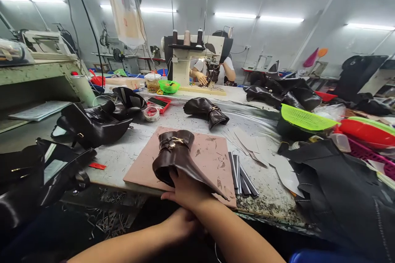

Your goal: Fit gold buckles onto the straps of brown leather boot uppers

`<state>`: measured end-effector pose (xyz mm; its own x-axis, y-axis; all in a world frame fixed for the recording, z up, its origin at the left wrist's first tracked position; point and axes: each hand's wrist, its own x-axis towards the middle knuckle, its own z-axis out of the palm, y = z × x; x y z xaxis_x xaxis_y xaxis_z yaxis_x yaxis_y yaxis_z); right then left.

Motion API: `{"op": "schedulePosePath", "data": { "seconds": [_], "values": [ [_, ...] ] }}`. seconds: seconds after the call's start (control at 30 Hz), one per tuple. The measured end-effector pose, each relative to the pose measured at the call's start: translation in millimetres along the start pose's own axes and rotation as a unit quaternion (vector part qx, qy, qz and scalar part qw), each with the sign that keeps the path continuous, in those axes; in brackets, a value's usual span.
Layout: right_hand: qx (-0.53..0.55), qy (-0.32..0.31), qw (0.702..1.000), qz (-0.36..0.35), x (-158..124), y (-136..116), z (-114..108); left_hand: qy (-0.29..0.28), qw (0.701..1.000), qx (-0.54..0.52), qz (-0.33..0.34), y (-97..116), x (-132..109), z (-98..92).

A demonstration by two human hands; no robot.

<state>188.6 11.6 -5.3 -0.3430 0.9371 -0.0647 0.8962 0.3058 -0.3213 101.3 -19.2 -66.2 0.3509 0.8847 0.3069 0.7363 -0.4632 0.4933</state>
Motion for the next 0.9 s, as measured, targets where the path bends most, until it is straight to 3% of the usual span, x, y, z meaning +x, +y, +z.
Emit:
{"op": "schedulePosePath", "data": {
  "seconds": [0.1,0.17,0.23,0.3,0.4,0.63,0.77,0.9],
  "values": [
    [0.024,0.058,0.998,0.009,-7.0,16.8,6.4,-0.010,0.974,-0.047,0.221,-17.1,3.3,-19.5],
    [0.058,0.113,0.992,-0.002,-7.9,35.7,8.9,0.010,0.953,-0.010,0.302,-25.8,12.3,-26.9],
    [0.097,0.147,0.984,-0.017,-8.2,56.4,14.2,0.000,0.959,0.079,0.274,-31.8,24.8,-28.5],
    [0.124,0.154,0.980,-0.023,-10.6,74.6,21.4,-0.046,0.958,0.146,0.241,-35.8,37.5,-27.2],
    [0.138,0.159,0.977,-0.032,-21.9,90.7,30.4,-0.080,0.953,0.164,0.243,-38.8,50.7,-27.2],
    [0.154,0.224,0.962,-0.014,-58.4,95.8,42.1,-0.096,0.949,0.189,0.233,-19.7,56.5,-28.7],
    [0.151,0.250,0.956,-0.012,-59.8,96.6,50.4,-0.118,0.939,0.167,0.277,0.4,69.9,-19.9],
    [0.119,0.282,0.952,-0.009,-55.8,96.6,54.7,-0.135,0.940,0.127,0.285,1.3,85.6,-10.9]
  ]
}}
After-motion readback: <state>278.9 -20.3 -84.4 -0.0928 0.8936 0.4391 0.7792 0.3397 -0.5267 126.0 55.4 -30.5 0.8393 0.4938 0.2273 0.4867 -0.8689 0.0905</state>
